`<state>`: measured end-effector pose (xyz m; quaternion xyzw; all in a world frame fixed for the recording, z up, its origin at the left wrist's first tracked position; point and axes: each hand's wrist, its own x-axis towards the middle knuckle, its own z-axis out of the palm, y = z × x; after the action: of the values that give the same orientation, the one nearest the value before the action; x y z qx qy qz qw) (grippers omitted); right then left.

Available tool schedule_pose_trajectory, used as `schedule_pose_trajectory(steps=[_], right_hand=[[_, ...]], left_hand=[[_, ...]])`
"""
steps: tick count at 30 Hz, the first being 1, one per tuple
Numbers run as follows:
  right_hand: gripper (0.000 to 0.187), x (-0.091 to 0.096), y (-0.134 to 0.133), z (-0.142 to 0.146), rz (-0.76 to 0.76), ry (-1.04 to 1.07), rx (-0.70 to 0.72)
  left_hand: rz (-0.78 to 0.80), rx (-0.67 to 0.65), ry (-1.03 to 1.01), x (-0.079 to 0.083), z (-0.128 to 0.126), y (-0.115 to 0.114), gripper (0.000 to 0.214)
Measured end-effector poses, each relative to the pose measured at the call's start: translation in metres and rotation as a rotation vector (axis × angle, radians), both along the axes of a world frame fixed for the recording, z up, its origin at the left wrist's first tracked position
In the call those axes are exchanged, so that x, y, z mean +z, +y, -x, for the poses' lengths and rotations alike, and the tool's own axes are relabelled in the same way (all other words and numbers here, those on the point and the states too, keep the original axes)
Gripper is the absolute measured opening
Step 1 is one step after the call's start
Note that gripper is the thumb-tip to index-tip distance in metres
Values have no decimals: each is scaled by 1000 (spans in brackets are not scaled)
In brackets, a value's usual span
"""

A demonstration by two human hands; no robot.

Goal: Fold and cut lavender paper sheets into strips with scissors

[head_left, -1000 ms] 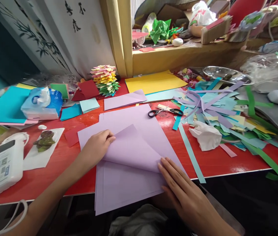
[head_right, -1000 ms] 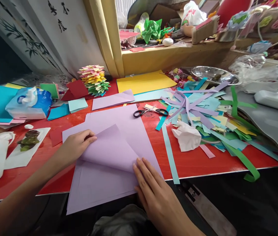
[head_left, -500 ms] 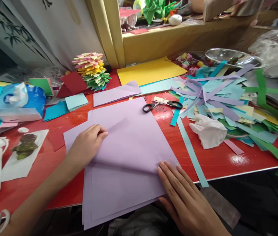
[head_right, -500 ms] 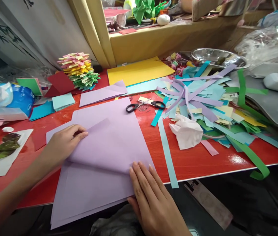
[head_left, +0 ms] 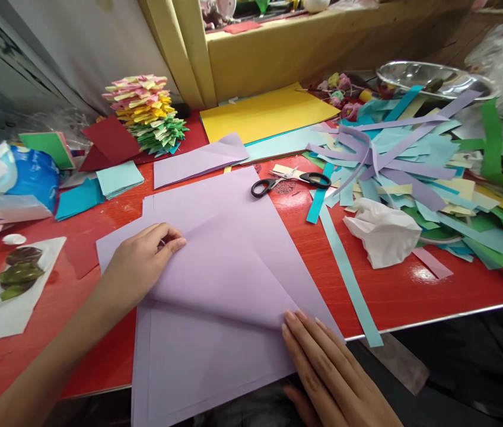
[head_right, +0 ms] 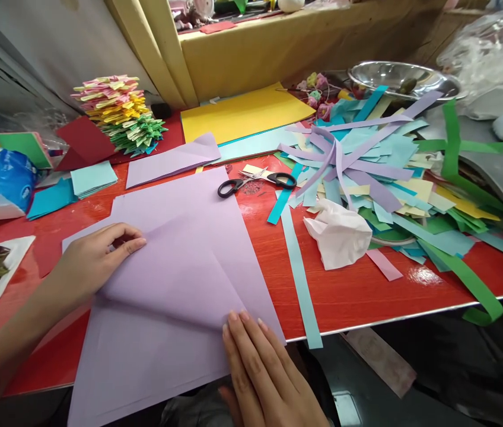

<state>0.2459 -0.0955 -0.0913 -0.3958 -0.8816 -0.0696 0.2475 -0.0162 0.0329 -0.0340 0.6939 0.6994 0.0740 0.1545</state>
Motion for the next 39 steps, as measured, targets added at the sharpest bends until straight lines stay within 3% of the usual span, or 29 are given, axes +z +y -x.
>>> schedule_pose_trajectory(steps=[32,39], right_hand=[[28,-6,0,2,-84,-47,-39],[27,-6,-1,4,-80,-26,-51]], left_hand=[[5,59,133,-3,-11,1,18],[-136,-19,257,-4,-11,-4,19]])
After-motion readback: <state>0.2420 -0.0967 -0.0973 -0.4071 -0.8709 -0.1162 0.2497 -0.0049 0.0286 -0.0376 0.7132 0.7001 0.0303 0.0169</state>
